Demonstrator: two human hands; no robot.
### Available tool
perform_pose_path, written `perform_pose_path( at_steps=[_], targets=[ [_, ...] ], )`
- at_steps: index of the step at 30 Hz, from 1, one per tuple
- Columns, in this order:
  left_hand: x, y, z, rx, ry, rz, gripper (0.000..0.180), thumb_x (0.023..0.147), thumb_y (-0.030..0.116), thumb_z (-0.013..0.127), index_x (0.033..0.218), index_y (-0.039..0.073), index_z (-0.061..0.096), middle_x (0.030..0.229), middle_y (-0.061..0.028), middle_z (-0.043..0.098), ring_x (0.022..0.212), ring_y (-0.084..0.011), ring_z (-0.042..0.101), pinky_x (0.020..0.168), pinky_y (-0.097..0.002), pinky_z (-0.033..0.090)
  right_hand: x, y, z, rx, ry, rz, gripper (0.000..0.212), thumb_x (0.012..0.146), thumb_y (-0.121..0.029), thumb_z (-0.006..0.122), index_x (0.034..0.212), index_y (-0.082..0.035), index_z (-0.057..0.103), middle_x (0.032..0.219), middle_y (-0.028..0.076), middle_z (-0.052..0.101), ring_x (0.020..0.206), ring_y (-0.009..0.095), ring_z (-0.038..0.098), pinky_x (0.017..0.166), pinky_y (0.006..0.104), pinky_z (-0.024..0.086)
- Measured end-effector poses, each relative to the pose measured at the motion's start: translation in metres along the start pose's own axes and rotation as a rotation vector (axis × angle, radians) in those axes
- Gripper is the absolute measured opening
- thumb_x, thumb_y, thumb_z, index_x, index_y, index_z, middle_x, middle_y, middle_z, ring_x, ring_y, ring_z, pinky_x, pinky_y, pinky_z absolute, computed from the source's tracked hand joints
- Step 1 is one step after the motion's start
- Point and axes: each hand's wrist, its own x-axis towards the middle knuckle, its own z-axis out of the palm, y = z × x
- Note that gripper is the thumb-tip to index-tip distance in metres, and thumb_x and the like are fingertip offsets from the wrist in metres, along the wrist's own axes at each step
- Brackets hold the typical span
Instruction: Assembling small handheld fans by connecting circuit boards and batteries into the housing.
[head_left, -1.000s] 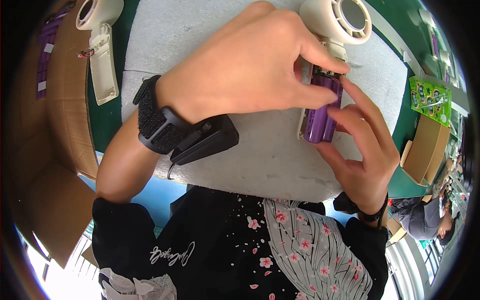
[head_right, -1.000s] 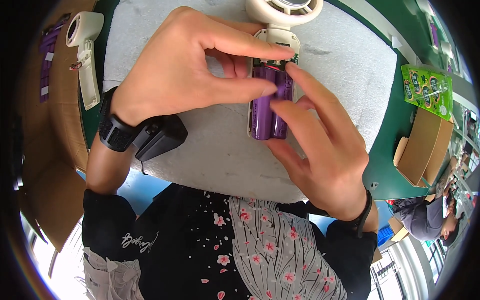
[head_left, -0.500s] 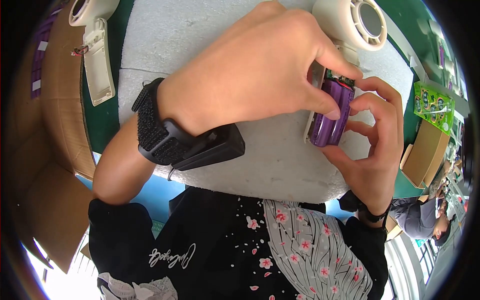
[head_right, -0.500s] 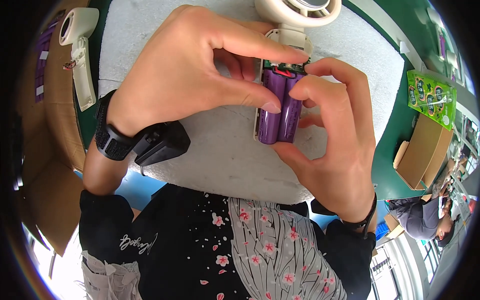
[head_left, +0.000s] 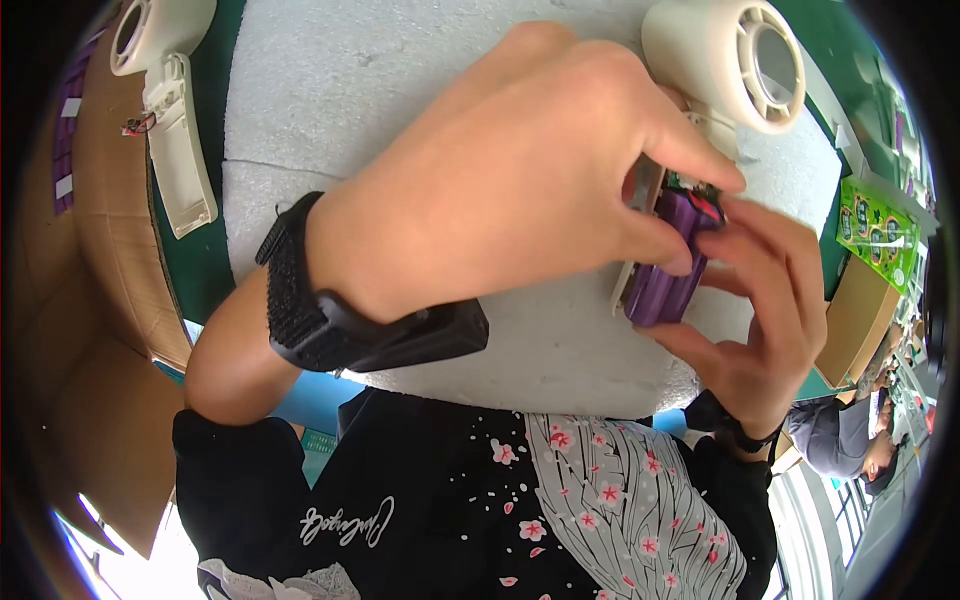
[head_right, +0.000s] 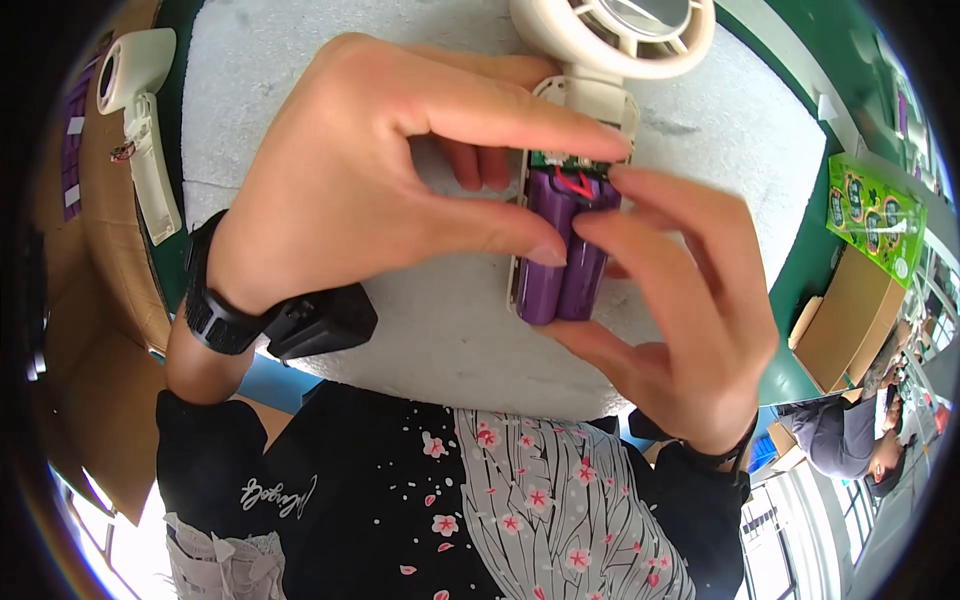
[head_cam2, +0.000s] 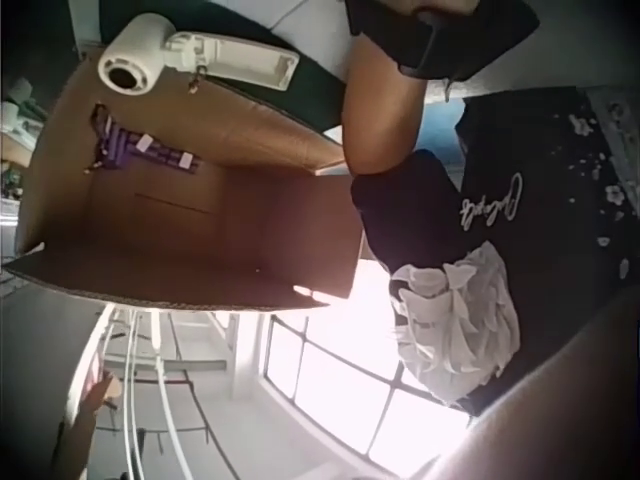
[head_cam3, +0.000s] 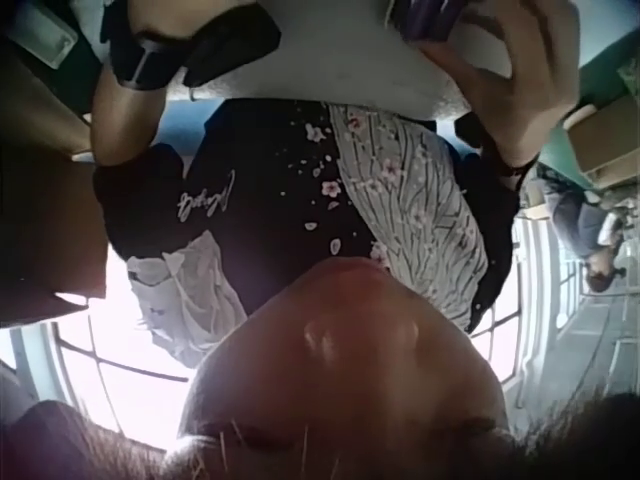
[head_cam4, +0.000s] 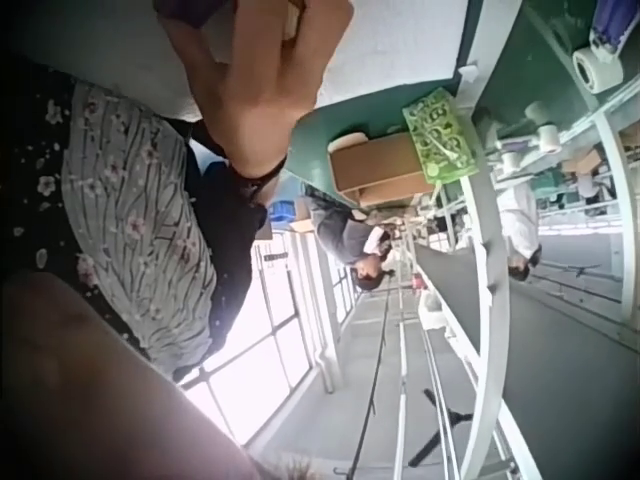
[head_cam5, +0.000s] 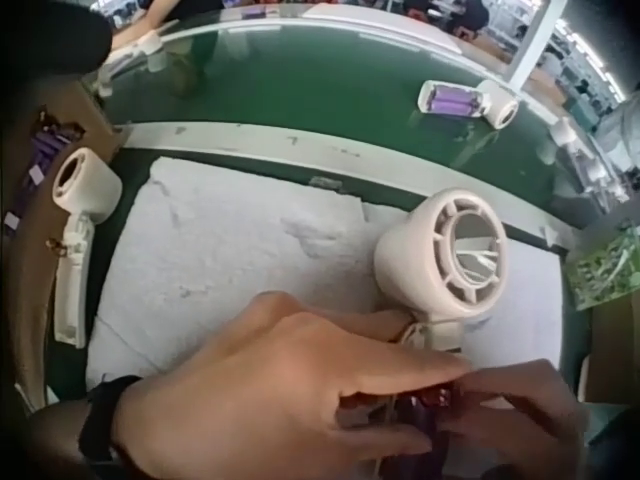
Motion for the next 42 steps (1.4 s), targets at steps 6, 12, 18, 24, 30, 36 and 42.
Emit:
perform_pose_path(
  at_steps=[6,12,18,24,30,36,42],
  targets=[
    [0.0,0.004,0.0,-0.037,-0.015,-0.043,0.048,0.056,-0.005,0.082,0.102,0.008,0.073,0.099,-0.0092,0.07,0.068,-0.0119,0.061,0.058,-0.0218,0.049,-0.001,-0.007,0.001,-0.114,-0.006,-0.031,0.062,0.054,-0.02,0.088,0.105,0.008,0.065,0.119,0.022,0.054,0.099,0.03,0.061,0.073,0.0332,0.058],
    [0.0,0.007,0.001,-0.026,0.038,-0.052,0.049,0.054,-0.007,0.081,0.1,0.007,0.073,0.108,-0.0183,0.067,0.079,-0.0194,0.069,0.064,-0.0252,0.055,-0.005,-0.012,0.004,-0.08,-0.002,0.049,0.062,0.056,-0.023,0.088,0.106,0.006,0.065,0.12,0.022,0.052,0.101,0.032,0.059,0.08,0.0385,0.053],
    [0.003,0.008,0.003,-0.045,0.018,-0.091,0.05,0.054,-0.008,0.08,0.101,0.006,0.073,0.111,-0.0214,0.066,0.087,-0.0245,0.07,0.071,-0.0275,0.058,-0.007,-0.008,0.004,-0.069,-0.018,0.052,0.061,0.059,-0.023,0.087,0.107,0.005,0.064,0.124,0.022,0.049,0.104,0.032,0.057,0.084,0.0419,0.051],
    [0.002,0.011,0.003,-0.097,0.019,-0.156,0.049,0.054,-0.008,0.08,0.101,0.006,0.073,0.113,-0.0211,0.065,0.09,-0.025,0.07,0.074,-0.0275,0.058,-0.007,-0.007,0.007,-0.032,0.01,0.062,0.059,0.062,-0.023,0.086,0.109,0.005,0.064,0.125,0.023,0.047,0.105,0.033,0.057,0.082,0.041,0.053],
    [0.003,0.012,0.0,-0.111,0.001,-0.163,0.05,0.054,-0.009,0.08,0.1,0.006,0.073,0.112,-0.0193,0.066,0.089,-0.0233,0.07,0.071,-0.0275,0.057,-0.007,0.002,0.002,-0.003,-0.032,-0.047,0.058,0.068,-0.023,0.084,0.111,0.009,0.062,0.127,0.029,0.045,0.109,0.038,0.058,0.076,0.0368,0.06],
    [0.004,0.009,0.001,-0.075,0.021,-0.131,0.05,0.051,-0.007,0.081,0.1,0.005,0.073,0.103,-0.0157,0.068,0.084,-0.0227,0.07,0.067,-0.0277,0.056,-0.002,0.001,-0.007,-0.119,-0.185,-0.153,0.054,0.074,-0.023,0.079,0.11,0.013,0.06,0.126,0.037,0.044,0.11,0.046,0.057,0.075,0.0391,0.061],
    [0.005,0.008,0.003,-0.128,0.006,-0.154,0.049,0.051,-0.005,0.081,0.099,0.005,0.073,0.097,-0.0149,0.068,0.083,-0.0239,0.07,0.068,-0.0276,0.056,-0.002,0.002,-0.006,-0.146,-0.166,-0.188,0.052,0.074,-0.021,0.079,0.109,0.013,0.061,0.123,0.038,0.047,0.108,0.047,0.058,0.075,0.0408,0.061]
  ],
)
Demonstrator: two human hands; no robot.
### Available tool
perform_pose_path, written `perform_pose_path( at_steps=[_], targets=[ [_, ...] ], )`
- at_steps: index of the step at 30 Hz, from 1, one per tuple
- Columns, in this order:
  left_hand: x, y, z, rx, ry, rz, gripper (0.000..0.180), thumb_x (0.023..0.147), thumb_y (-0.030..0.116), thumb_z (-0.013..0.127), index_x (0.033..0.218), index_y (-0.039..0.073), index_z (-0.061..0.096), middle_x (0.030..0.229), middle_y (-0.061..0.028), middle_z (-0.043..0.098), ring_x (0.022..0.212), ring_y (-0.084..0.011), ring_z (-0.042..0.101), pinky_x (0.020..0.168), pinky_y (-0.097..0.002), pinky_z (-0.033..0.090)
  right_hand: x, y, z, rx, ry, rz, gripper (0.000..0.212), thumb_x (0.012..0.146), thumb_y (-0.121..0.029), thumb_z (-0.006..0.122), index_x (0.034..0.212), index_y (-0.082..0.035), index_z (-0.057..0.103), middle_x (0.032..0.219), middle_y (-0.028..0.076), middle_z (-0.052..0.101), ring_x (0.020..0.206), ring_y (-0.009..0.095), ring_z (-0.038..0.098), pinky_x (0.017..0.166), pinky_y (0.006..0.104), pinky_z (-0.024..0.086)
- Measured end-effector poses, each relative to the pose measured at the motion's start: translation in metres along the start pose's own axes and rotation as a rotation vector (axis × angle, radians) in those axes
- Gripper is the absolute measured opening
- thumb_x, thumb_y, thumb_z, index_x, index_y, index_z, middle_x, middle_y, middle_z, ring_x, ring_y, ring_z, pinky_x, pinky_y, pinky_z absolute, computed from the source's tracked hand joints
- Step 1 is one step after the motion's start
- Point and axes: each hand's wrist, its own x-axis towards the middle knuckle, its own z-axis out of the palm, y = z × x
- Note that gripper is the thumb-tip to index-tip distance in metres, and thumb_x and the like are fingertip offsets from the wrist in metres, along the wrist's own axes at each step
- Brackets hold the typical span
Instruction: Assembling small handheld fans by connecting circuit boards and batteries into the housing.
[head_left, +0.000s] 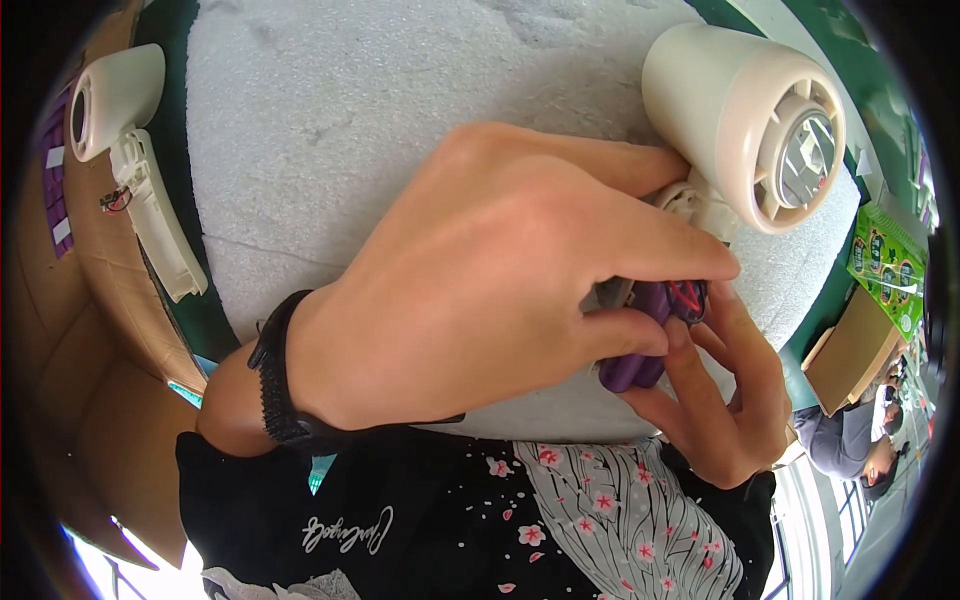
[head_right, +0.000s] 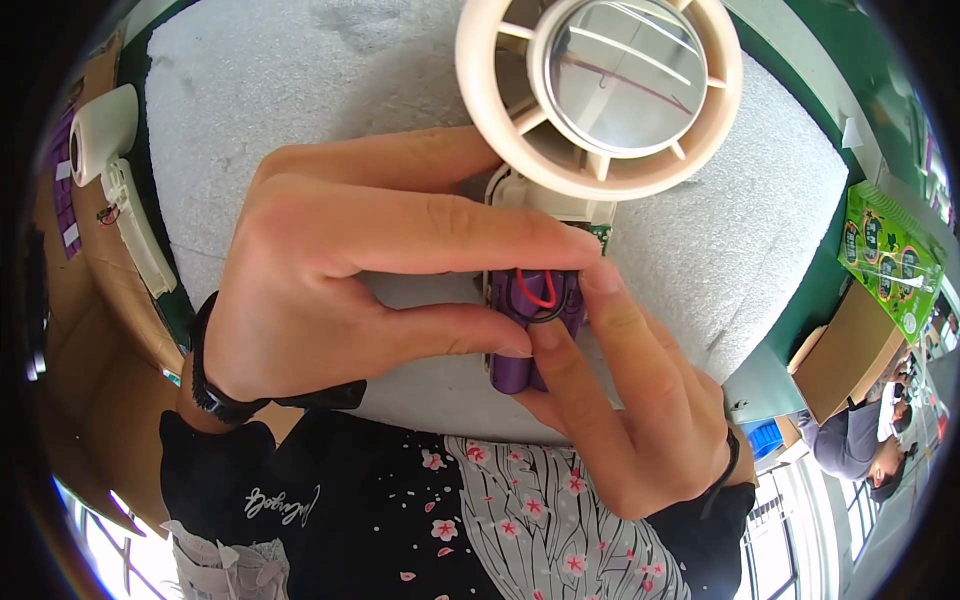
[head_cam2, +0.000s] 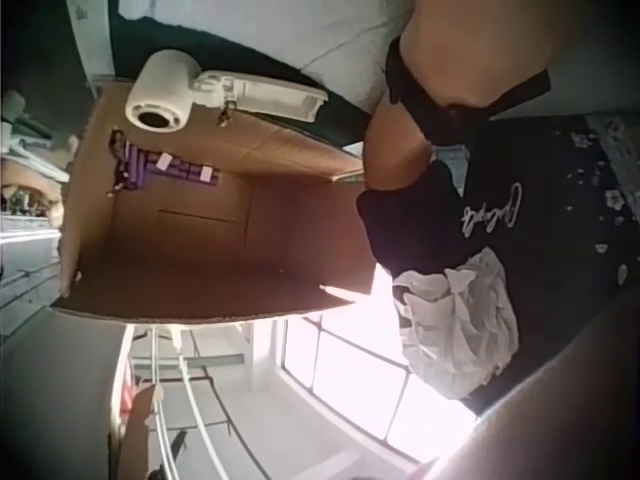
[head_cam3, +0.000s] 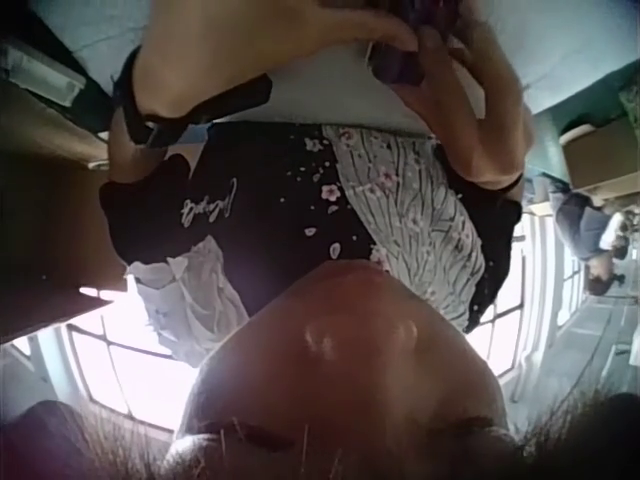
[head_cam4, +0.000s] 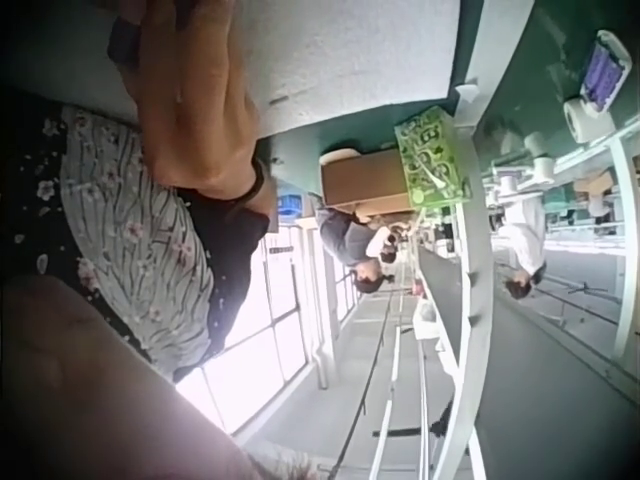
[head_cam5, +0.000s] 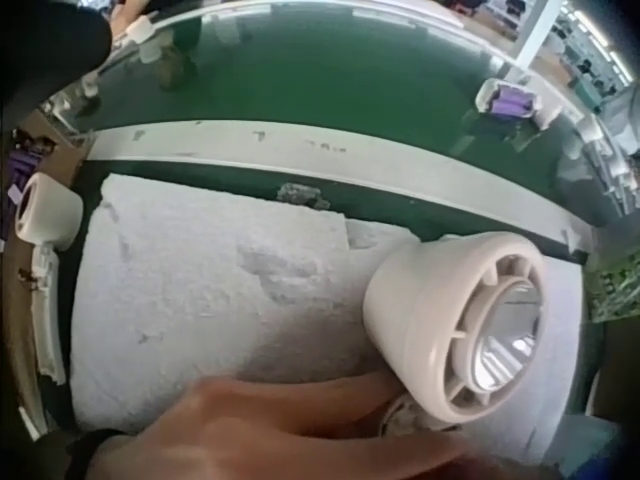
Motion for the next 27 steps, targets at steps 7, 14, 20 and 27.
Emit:
perform_pose_path(
  at_steps=[7,14,20,27],
  targets=[
    [0.0,0.005,-0.001,0.02,0.01,-0.021,0.049,0.052,-0.004,0.081,0.1,0.006,0.073,0.092,-0.0129,0.068,0.081,-0.0227,0.07,0.065,-0.0271,0.056,-0.005,-0.008,0.004,0.029,0.012,0.128,0.052,0.071,-0.022,0.081,0.111,0.005,0.063,0.129,0.033,0.043,0.112,0.045,0.056,0.077,0.0419,0.06],
    [-0.002,0.003,0.001,0.05,0.033,-0.01,0.049,0.053,-0.003,0.081,0.1,0.007,0.073,0.088,-0.0117,0.067,0.078,-0.0218,0.069,0.062,-0.0273,0.055,-0.001,-0.021,0.006,0.127,0.092,0.359,0.046,0.067,-0.009,0.083,0.11,-0.008,0.069,0.121,0.022,0.048,0.105,0.034,0.059,0.077,0.0384,0.059],
    [-0.002,0.005,0.0,0.046,0.022,-0.014,0.048,0.053,-0.002,0.081,0.099,0.007,0.073,0.088,-0.0117,0.067,0.078,-0.0219,0.069,0.062,-0.0272,0.055,0.0,-0.023,0.01,0.157,0.156,0.454,0.045,0.067,-0.005,0.084,0.11,-0.012,0.071,0.116,0.017,0.049,0.1,0.028,0.06,0.074,0.0348,0.059],
    [0.0,0.001,-0.002,0.035,0.015,0.024,0.047,0.053,-0.003,0.082,0.099,0.007,0.073,0.09,-0.0125,0.068,0.079,-0.0224,0.069,0.063,-0.0269,0.056,0.001,-0.011,0.008,0.107,0.108,0.323,0.048,0.064,-0.01,0.085,0.11,-0.013,0.071,0.112,0.018,0.054,0.092,0.026,0.063,0.067,0.0317,0.06]
  ],
)
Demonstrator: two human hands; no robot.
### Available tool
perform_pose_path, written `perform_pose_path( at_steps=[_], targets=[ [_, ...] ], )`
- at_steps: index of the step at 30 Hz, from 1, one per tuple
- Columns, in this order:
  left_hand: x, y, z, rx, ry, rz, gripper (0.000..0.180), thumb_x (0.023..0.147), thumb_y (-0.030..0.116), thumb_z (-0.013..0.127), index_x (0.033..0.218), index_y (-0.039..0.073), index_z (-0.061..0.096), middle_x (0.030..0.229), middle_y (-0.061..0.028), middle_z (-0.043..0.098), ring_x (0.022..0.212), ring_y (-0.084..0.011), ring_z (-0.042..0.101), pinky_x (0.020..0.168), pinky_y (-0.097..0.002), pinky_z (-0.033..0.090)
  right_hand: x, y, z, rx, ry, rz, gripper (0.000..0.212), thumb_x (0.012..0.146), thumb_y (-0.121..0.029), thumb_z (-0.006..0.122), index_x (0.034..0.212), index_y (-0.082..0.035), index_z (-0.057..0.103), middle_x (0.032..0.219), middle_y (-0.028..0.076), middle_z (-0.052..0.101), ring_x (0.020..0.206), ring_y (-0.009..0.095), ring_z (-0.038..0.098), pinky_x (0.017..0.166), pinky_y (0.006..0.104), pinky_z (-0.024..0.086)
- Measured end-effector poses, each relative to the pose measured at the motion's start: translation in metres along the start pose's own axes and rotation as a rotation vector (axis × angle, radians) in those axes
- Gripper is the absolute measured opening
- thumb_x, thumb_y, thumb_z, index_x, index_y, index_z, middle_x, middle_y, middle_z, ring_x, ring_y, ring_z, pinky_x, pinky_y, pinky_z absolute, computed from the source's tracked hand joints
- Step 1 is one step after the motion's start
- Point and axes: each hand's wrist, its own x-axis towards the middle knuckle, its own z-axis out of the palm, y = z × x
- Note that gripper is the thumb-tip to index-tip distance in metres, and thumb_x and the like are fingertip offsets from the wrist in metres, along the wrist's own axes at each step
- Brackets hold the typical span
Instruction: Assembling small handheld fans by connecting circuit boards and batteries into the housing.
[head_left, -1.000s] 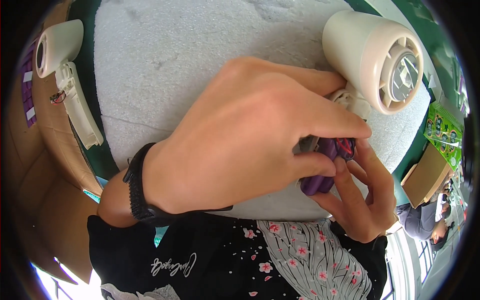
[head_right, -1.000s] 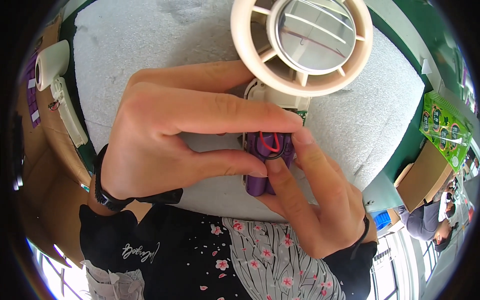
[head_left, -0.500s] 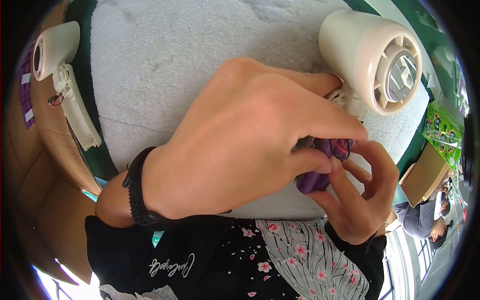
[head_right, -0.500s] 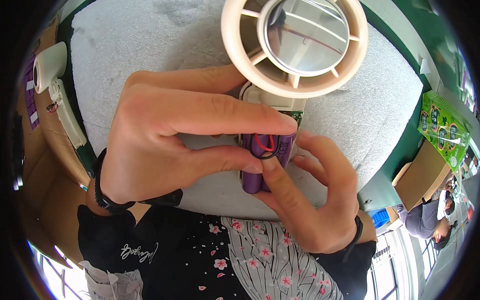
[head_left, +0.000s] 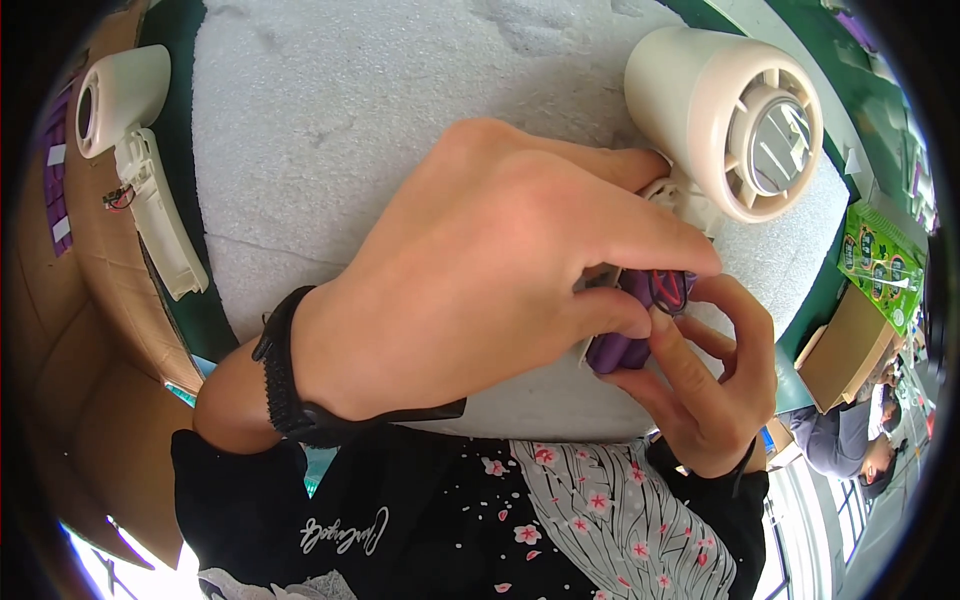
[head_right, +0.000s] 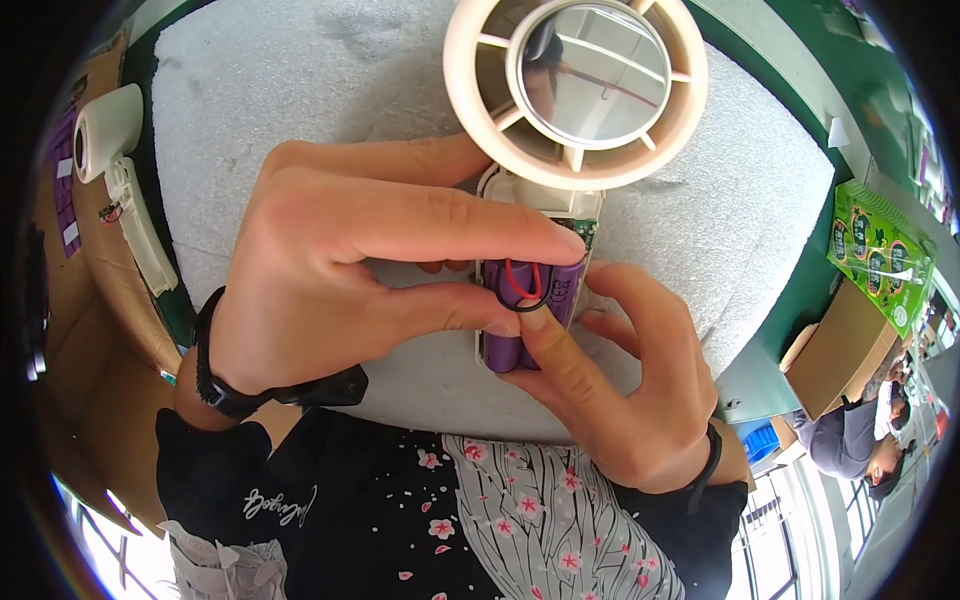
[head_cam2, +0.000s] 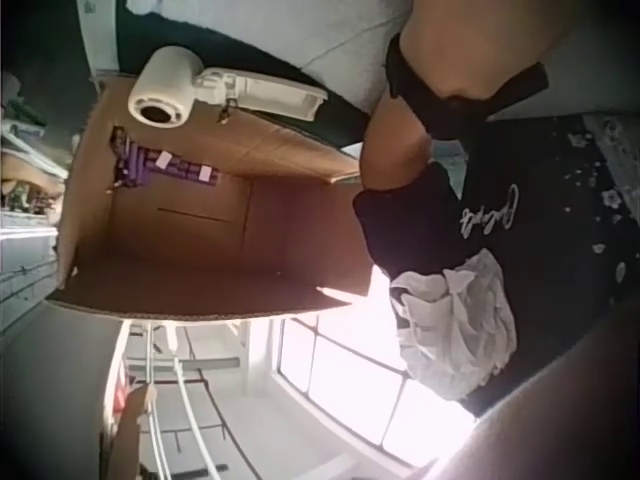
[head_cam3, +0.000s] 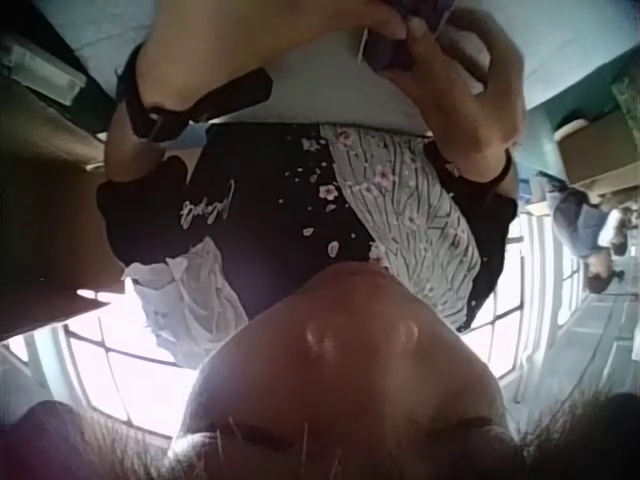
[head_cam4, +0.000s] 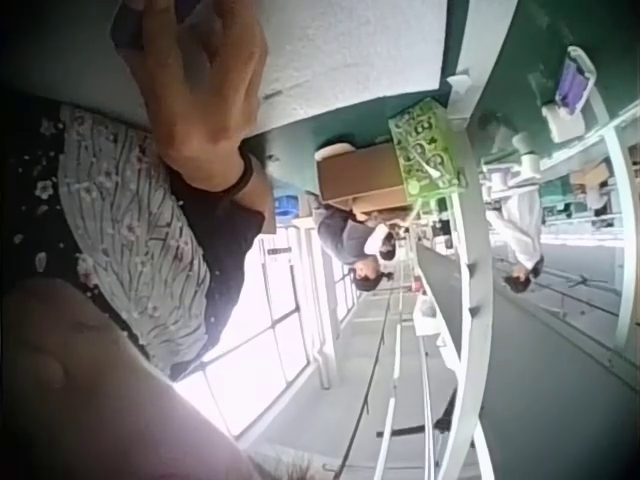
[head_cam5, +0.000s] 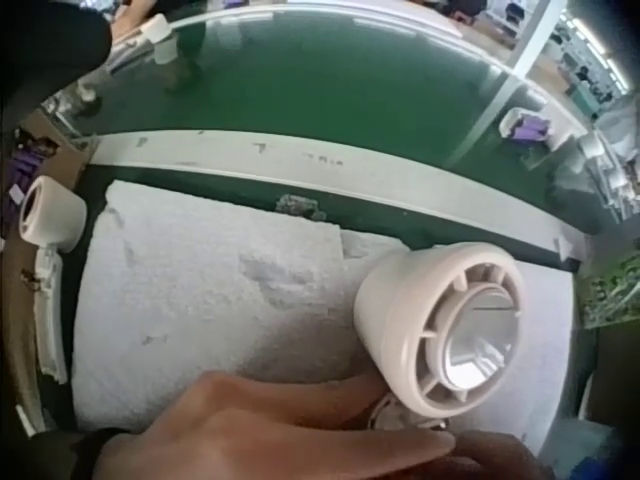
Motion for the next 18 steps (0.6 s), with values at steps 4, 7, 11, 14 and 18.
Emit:
perform_pose_path(
  at_steps=[4,7,11,14,18],
  targets=[
    [0.0,-0.001,0.002,0.055,0.027,0.053,0.047,0.054,-0.003,0.082,0.099,0.006,0.073,0.092,-0.0136,0.068,0.078,-0.0223,0.069,0.063,-0.0266,0.056,0.002,0.006,0.003,-0.014,0.048,-0.076,0.047,0.063,-0.017,0.086,0.107,-0.011,0.072,0.107,0.018,0.058,0.086,0.025,0.065,0.067,0.0306,0.06],
    [0.001,-0.003,0.0,0.044,0.023,0.07,0.047,0.055,-0.003,0.082,0.1,0.006,0.072,0.097,-0.014,0.069,0.077,-0.0214,0.069,0.063,-0.0262,0.056,0.004,0.009,-0.003,0.01,0.041,-0.107,0.05,0.062,-0.02,0.086,0.107,-0.008,0.071,0.106,0.018,0.059,0.084,0.024,0.066,0.067,0.0304,0.061],
    [-0.002,0.002,-0.001,0.028,-0.03,0.004,0.046,0.056,-0.003,0.081,0.1,0.007,0.072,0.1,-0.0129,0.069,0.076,-0.0201,0.069,0.062,-0.0258,0.055,0.006,0.014,0.0,0.004,0.128,-0.172,0.055,0.061,-0.023,0.086,0.109,-0.002,0.068,0.107,0.019,0.059,0.081,0.025,0.067,0.066,0.0312,0.061],
    [-0.002,0.0,-0.001,0.023,-0.017,0.02,0.046,0.057,-0.003,0.081,0.1,0.008,0.072,0.101,-0.012,0.069,0.075,-0.0193,0.069,0.061,-0.0253,0.055,0.005,0.013,0.001,-0.03,0.16,-0.196,0.059,0.061,-0.023,0.086,0.111,0.001,0.066,0.107,0.019,0.059,0.082,0.027,0.068,0.066,0.0323,0.061],
    [-0.002,-0.001,0.0,0.026,0.006,0.02,0.045,0.058,-0.002,0.081,0.1,0.009,0.072,0.101,-0.0107,0.069,0.074,-0.0184,0.068,0.059,-0.0246,0.054,0.003,0.011,0.002,-0.083,0.117,-0.181,0.062,0.061,-0.021,0.086,0.113,0.004,0.063,0.107,0.02,0.059,0.084,0.028,0.067,0.067,0.034,0.061]
  ],
)
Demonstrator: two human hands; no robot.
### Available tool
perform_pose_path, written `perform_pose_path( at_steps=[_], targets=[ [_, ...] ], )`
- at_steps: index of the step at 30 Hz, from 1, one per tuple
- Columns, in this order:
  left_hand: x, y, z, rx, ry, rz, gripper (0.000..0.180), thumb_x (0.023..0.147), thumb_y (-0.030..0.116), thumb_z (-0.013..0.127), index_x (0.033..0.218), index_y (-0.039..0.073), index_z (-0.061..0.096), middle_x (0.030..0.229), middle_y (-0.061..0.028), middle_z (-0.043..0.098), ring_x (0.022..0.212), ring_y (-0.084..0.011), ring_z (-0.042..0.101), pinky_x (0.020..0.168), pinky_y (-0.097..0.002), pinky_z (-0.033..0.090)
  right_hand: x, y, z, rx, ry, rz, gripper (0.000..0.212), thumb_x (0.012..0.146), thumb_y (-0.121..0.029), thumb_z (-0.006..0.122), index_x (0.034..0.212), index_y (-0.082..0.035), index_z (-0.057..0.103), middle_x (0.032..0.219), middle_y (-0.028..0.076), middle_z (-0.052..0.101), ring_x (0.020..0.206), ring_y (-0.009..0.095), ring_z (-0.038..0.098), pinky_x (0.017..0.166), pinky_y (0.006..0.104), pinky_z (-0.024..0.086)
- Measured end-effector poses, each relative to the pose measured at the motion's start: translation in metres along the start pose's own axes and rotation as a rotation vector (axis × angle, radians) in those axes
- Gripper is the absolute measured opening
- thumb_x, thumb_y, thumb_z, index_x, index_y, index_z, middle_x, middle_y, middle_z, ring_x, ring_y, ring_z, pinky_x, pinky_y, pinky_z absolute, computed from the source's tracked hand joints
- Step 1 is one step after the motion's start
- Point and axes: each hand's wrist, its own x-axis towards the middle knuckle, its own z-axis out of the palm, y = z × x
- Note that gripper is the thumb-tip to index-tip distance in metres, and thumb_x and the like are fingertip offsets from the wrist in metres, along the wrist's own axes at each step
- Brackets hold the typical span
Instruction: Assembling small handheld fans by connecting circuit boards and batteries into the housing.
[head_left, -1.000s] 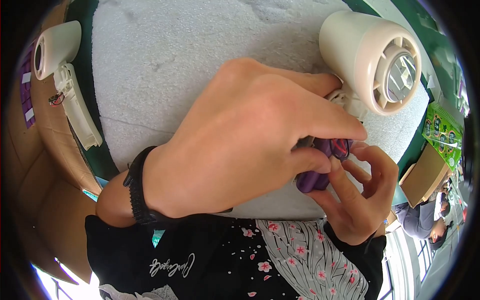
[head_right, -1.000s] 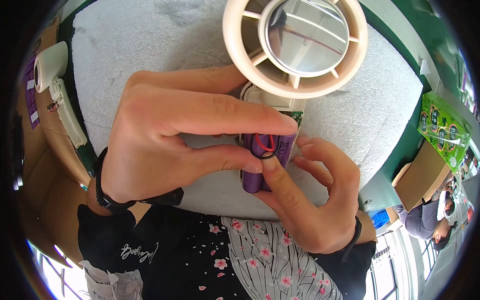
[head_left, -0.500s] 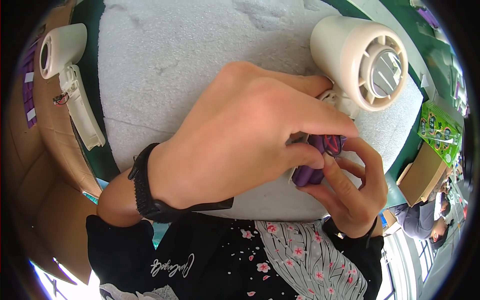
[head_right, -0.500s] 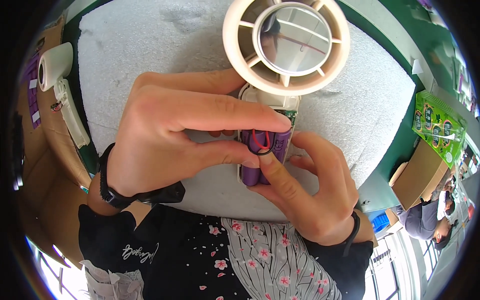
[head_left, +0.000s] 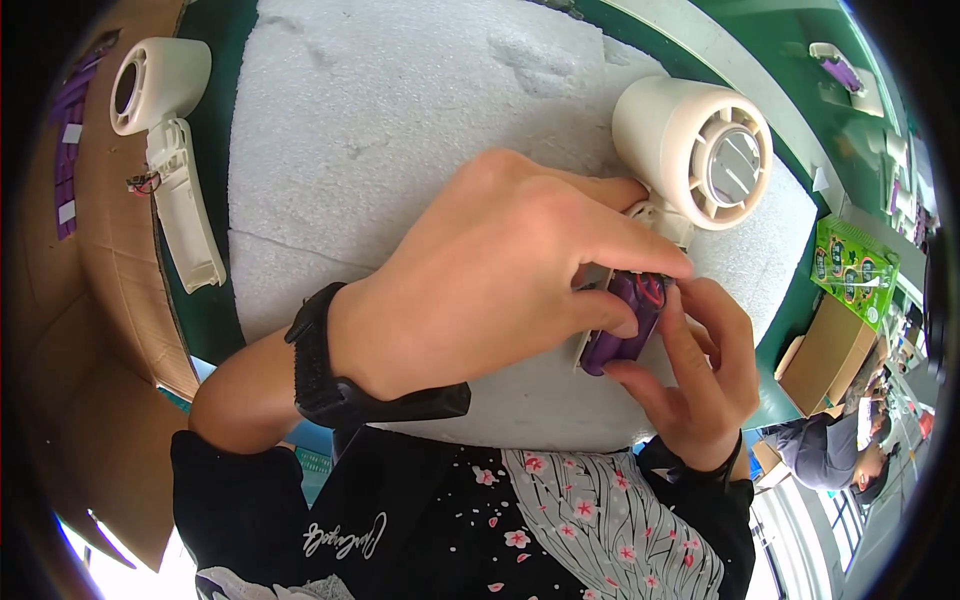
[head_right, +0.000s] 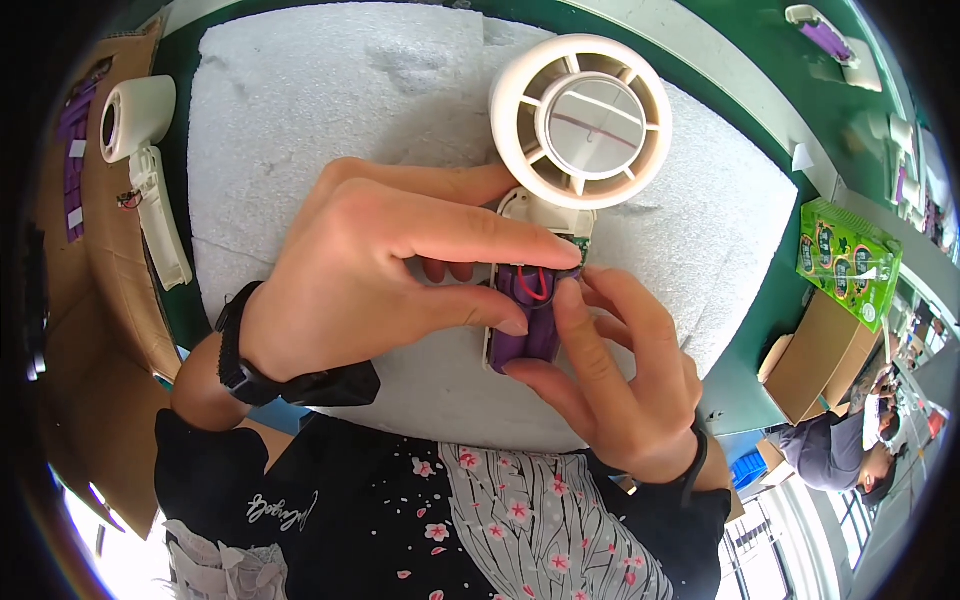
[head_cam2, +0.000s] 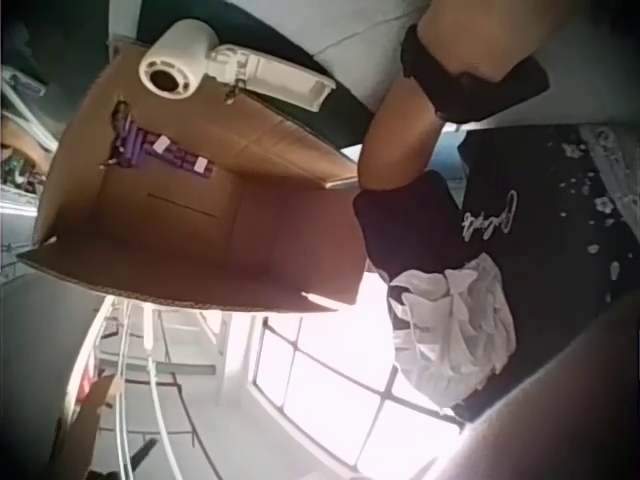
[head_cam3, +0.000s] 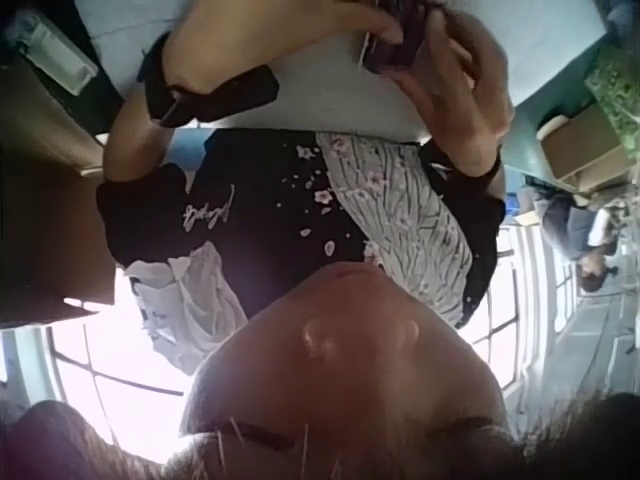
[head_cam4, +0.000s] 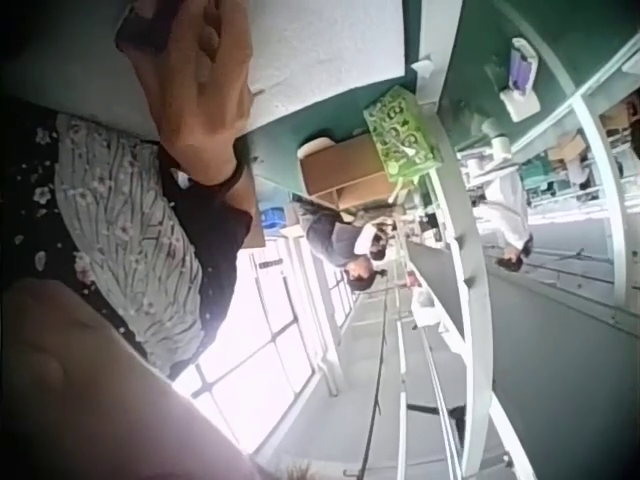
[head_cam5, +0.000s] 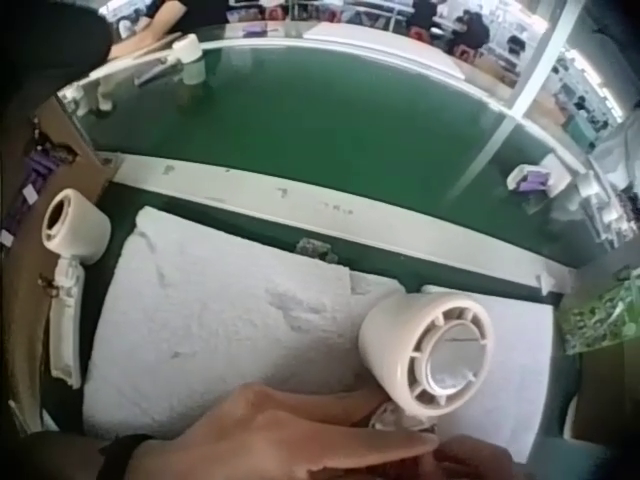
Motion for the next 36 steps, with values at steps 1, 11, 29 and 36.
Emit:
perform_pose_path(
  at_steps=[1,11,29,36],
  targets=[
    [0.0,0.001,0.0,0.006,0.006,0.001,0.044,0.058,-0.001,0.081,0.1,0.009,0.072,0.101,-0.0103,0.07,0.073,-0.0182,0.068,0.058,-0.0244,0.053,0.0,-0.002,0.0,-0.01,-0.014,0.003,0.062,0.061,-0.02,0.086,0.113,0.005,0.063,0.107,0.02,0.059,0.084,0.027,0.067,0.068,0.0343,0.061],
    [0.0,-0.002,0.0,0.025,-0.041,0.037,0.044,0.06,0.003,0.082,0.102,0.009,0.072,0.096,-0.0085,0.069,0.069,-0.0191,0.067,0.06,-0.0265,0.053,0.002,0.012,0.001,0.092,0.124,0.001,0.048,0.063,-0.008,0.084,0.106,0.003,0.066,0.103,0.017,0.058,0.079,0.025,0.067,0.064,0.0303,0.058],
    [-0.003,0.001,-0.01,0.053,-0.127,0.122,0.047,0.066,0.007,0.082,0.111,0.01,0.069,0.098,-0.0047,0.069,0.07,-0.0134,0.063,0.06,-0.0247,0.05,-0.009,-0.02,0.003,-0.356,-0.031,-0.167,0.072,0.058,-0.024,0.082,0.122,-0.001,0.058,0.126,0.015,0.048,0.109,0.033,0.054,0.085,0.0411,0.048],
    [-0.005,0.004,-0.002,0.076,0.125,0.118,0.047,0.07,0.004,0.079,0.115,0.007,0.065,0.105,-0.009,0.067,0.08,-0.017,0.063,0.066,-0.0265,0.051,0.003,-0.01,0.005,-0.461,0.119,-0.108,0.072,0.062,-0.026,0.08,0.126,-0.002,0.055,0.123,0.015,0.049,0.109,0.032,0.054,0.084,0.041,0.049]
  ],
)
